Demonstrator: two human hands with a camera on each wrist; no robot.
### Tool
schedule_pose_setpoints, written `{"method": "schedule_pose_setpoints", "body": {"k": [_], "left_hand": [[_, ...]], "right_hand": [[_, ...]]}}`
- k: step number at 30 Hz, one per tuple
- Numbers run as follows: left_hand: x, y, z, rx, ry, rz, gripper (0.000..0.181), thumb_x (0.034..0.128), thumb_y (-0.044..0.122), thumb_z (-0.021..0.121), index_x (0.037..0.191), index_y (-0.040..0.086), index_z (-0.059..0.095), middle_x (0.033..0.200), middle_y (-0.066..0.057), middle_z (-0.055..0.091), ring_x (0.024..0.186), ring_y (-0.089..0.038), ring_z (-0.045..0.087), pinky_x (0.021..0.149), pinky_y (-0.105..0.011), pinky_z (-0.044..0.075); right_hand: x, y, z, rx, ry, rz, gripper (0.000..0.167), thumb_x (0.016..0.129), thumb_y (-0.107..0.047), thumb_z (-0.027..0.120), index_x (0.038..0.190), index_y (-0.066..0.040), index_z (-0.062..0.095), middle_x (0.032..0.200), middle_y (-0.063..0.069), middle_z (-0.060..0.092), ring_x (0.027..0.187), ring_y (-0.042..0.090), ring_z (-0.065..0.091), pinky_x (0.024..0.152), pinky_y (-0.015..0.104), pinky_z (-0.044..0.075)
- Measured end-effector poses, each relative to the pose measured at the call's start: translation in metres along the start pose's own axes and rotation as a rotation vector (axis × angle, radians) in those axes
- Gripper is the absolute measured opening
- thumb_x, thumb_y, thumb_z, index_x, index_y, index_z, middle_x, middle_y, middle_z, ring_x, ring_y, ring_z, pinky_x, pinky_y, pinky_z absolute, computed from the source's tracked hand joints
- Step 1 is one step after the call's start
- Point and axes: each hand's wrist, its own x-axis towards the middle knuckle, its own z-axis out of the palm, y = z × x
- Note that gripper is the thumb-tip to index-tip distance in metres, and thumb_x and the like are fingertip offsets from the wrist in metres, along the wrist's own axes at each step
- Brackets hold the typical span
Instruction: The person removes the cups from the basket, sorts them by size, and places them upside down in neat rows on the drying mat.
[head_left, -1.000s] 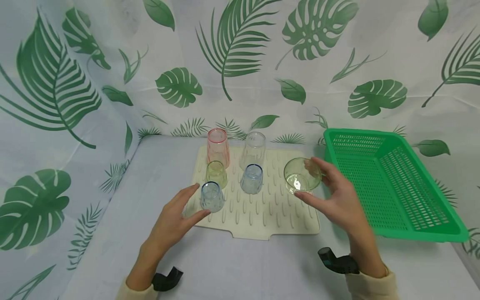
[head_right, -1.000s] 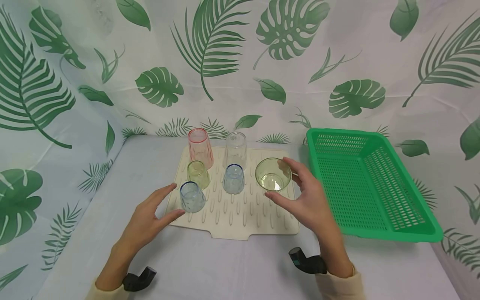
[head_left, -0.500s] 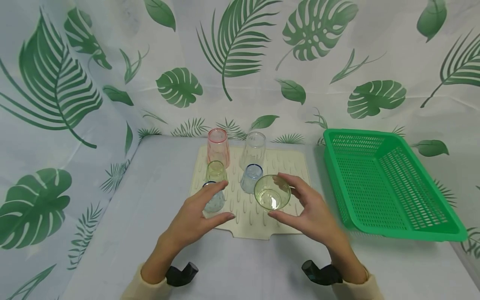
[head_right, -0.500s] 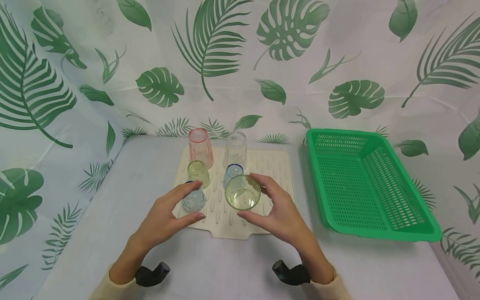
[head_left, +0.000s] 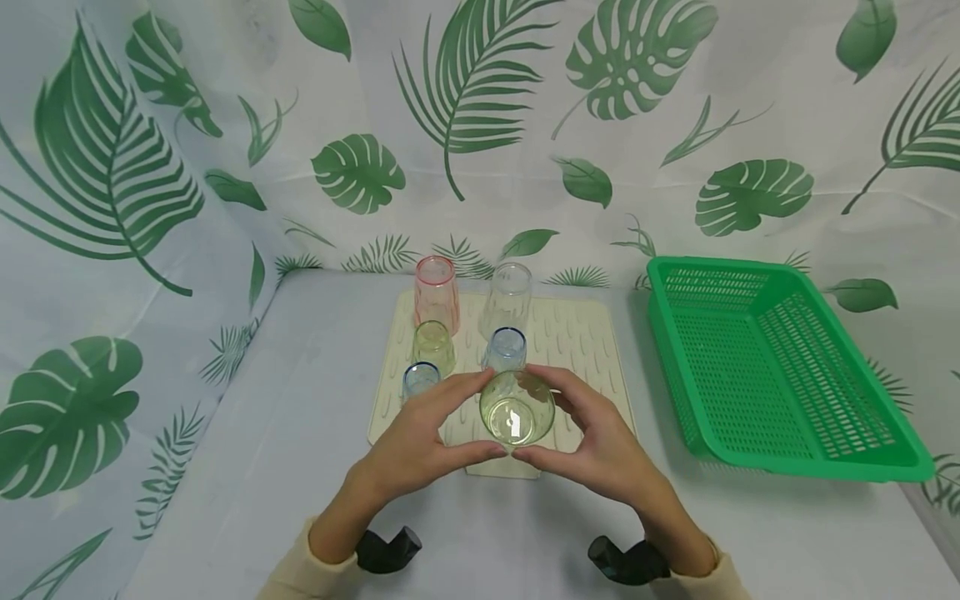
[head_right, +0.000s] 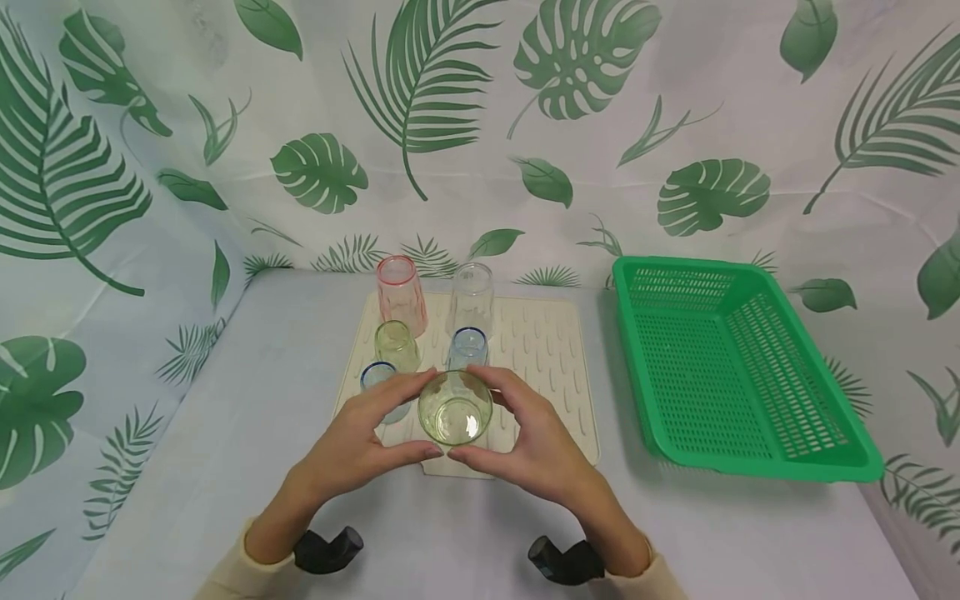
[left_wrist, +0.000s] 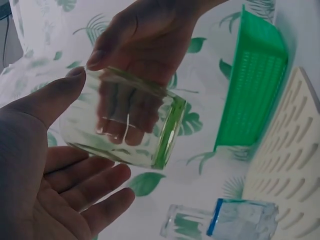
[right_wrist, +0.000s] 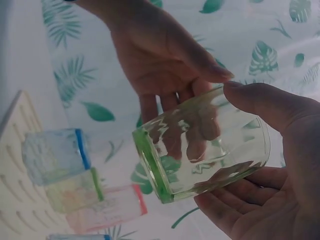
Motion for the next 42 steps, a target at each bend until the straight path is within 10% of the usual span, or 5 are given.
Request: {"method": "schedule_pose_setpoints", "body": {"k": [27,42], "left_hand": [[0.006,0.001,0.006,-0.133,0.067,0.104,0.074,0.0739,0.036,0.089,0.137,0.014,0.058,0.127,0.0,0.065,0.111,-0.017,0.064,0.09,-0.028,0.059],[0.006,0.002,0.004,-0.135,0.08,0.115,0.073,0.0742,0.036,0.089,0.136,0.012,0.058,0.127,-0.001,0.065,0.114,-0.014,0.062,0.092,-0.03,0.059]], "right_hand": [[-0.007,0.008,0.011,0.192,-0.057,-0.037,0.1,0.067,-0.003,0.091,0.152,-0.01,0.04,0.143,0.017,0.053,0.131,0.008,0.053,0.104,0.021,0.051],[-0.011,0.035,0.039,0.315,-0.126,0.034,0.073,0.08,-0.006,0.084,0.144,-0.011,0.051,0.143,0.014,0.057,0.128,0.014,0.059,0.102,0.03,0.055]]}}
